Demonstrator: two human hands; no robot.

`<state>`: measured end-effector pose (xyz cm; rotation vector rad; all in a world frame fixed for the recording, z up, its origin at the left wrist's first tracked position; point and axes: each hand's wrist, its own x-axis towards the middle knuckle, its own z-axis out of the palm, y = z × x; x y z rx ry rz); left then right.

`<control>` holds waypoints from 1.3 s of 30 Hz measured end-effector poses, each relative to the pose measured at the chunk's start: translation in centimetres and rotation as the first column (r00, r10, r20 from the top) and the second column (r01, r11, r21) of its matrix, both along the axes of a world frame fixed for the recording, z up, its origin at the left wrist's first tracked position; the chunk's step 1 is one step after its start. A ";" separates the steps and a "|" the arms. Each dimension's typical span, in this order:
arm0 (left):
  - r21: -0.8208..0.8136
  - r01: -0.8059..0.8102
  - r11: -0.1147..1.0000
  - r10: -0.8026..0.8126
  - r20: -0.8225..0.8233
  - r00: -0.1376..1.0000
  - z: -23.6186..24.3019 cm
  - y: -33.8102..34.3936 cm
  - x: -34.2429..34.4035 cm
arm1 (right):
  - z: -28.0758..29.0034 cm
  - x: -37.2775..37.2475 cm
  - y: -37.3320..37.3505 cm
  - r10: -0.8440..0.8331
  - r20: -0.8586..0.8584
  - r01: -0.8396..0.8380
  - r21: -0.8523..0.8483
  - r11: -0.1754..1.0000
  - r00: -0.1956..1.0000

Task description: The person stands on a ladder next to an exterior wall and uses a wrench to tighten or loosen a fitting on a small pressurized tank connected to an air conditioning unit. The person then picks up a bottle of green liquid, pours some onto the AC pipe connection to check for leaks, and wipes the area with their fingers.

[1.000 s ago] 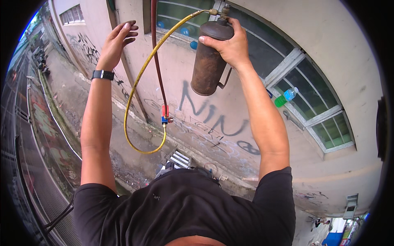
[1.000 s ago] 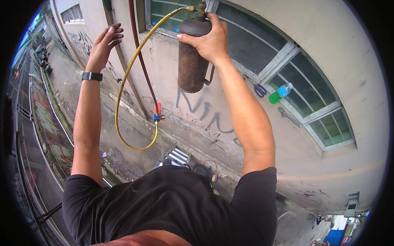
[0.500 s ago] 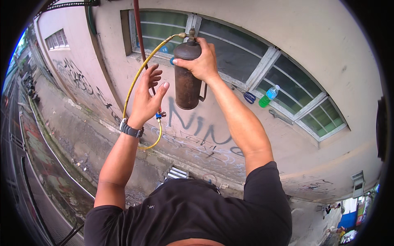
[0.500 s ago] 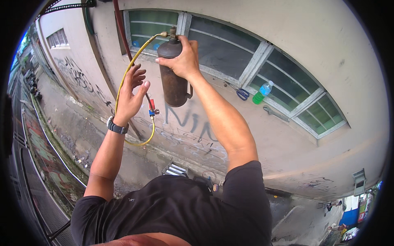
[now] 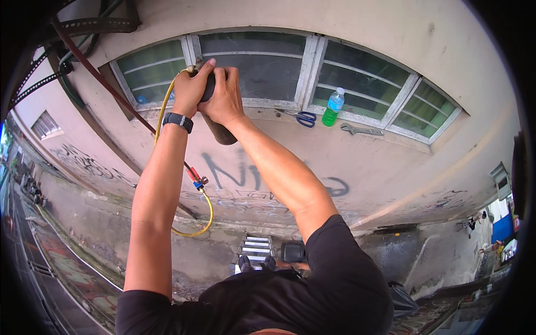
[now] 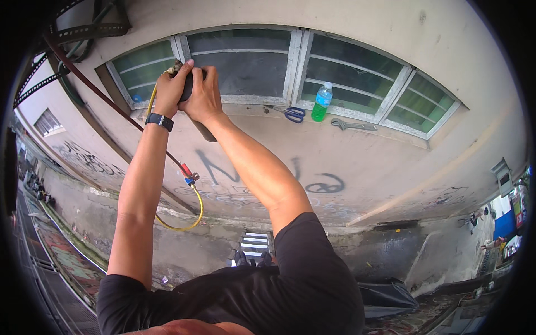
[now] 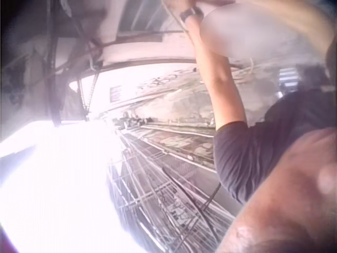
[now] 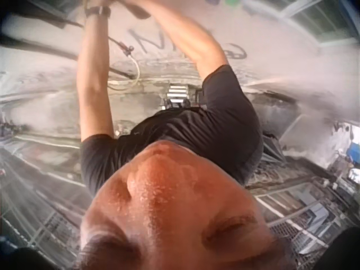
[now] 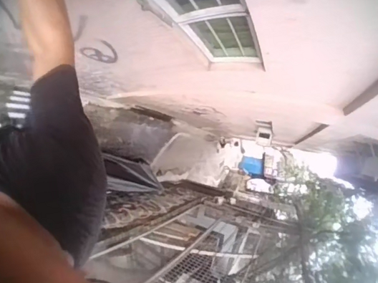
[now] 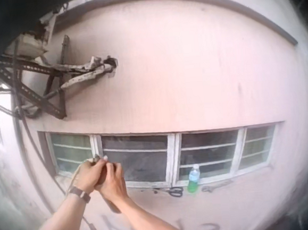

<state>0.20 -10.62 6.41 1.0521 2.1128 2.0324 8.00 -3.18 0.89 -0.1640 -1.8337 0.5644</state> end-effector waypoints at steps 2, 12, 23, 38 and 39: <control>0.073 0.040 0.997 -0.042 0.018 0.999 0.2 1.6 -1.2 | 0.8 -0.5 1.7 0.003 0.004 -0.003 0.061 0.998 1.000; 0.253 -0.052 0.966 0.060 -0.025 0.998 -1.4 7.2 -4.5 | -3.8 18.3 15.6 0.291 0.727 -0.095 -0.299 0.950 0.622; 0.182 -0.208 0.961 0.235 -0.143 0.961 -4.1 10.2 -8.8 | -17.1 36.8 33.3 -0.667 0.688 0.609 0.406 0.682 0.287; 0.169 -0.200 0.965 0.234 -0.219 0.947 -3.1 10.1 -8.5 | -16.9 36.1 39.4 -0.519 0.810 0.253 0.461 0.851 0.271; 0.134 -0.230 0.964 0.256 -0.229 0.939 -3.0 10.0 -8.5 | -17.2 35.9 39.3 -0.525 0.804 0.263 0.462 0.847 0.281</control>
